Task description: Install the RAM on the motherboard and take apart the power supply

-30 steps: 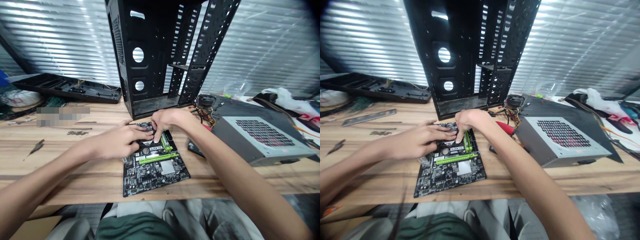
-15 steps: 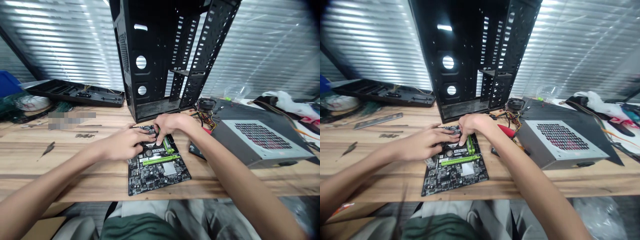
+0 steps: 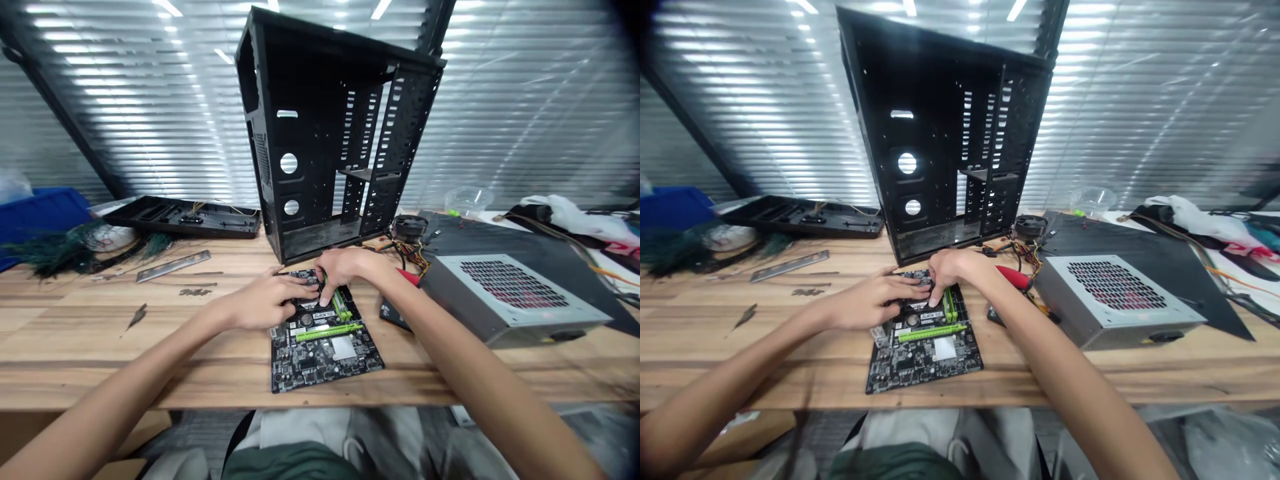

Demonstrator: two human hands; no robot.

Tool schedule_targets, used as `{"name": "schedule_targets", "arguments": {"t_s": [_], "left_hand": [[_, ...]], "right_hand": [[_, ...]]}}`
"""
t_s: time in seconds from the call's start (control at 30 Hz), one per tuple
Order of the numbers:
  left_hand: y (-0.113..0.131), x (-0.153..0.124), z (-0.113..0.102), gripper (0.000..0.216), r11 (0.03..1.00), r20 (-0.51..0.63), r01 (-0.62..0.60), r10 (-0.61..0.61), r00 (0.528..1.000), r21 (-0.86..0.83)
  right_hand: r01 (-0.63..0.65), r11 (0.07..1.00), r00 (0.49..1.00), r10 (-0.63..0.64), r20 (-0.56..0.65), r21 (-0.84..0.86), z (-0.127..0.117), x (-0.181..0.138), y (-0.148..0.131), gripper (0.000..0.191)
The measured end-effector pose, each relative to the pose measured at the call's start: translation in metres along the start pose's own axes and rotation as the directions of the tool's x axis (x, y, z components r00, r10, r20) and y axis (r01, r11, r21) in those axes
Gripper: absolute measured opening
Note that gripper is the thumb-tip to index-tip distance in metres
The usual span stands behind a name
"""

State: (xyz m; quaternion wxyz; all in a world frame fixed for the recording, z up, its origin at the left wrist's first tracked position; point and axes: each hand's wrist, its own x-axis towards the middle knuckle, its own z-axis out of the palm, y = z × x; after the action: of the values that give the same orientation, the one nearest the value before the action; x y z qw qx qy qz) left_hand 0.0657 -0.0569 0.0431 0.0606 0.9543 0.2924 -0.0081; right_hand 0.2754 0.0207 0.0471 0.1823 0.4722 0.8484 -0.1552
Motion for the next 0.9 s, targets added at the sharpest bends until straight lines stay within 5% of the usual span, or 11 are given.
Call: {"name": "schedule_targets", "arguments": {"t_s": [0.2, 0.53, 0.67, 0.77, 0.9], "left_hand": [[-0.002, -0.003, -0.002, 0.06, 0.999, -0.039, -0.044, 0.044, 0.998, 0.006], [-0.042, 0.017, 0.041, 0.059, 0.985, -0.1, -0.112, 0.1, 0.99, -0.129], [-0.036, 0.014, 0.038, 0.056, 0.986, -0.174, -0.136, 0.118, 0.978, -0.1], [-0.032, 0.008, 0.031, 0.039, 0.993, -0.391, -0.089, 0.053, 0.919, -0.076], [-0.042, -0.001, 0.025, 0.027, 0.998, -0.677, -0.035, -0.014, 0.736, -0.059]], "right_hand": [[-0.013, 0.999, 1.0, 0.014, -0.01, 0.042, 0.001, 0.002, 0.007, 0.073], [-0.002, 0.998, 0.997, 0.007, -0.074, 0.061, 0.008, 0.012, 0.019, 0.067], [0.03, 0.998, 0.97, -0.017, -0.241, 0.049, -0.003, -0.012, 0.022, 0.055], [0.076, 0.989, 0.845, 0.003, -0.535, 0.125, -0.009, -0.038, 0.03, 0.035], [0.131, 0.969, 0.576, 0.099, -0.811, 0.211, 0.003, -0.055, 0.056, 0.024]]}}
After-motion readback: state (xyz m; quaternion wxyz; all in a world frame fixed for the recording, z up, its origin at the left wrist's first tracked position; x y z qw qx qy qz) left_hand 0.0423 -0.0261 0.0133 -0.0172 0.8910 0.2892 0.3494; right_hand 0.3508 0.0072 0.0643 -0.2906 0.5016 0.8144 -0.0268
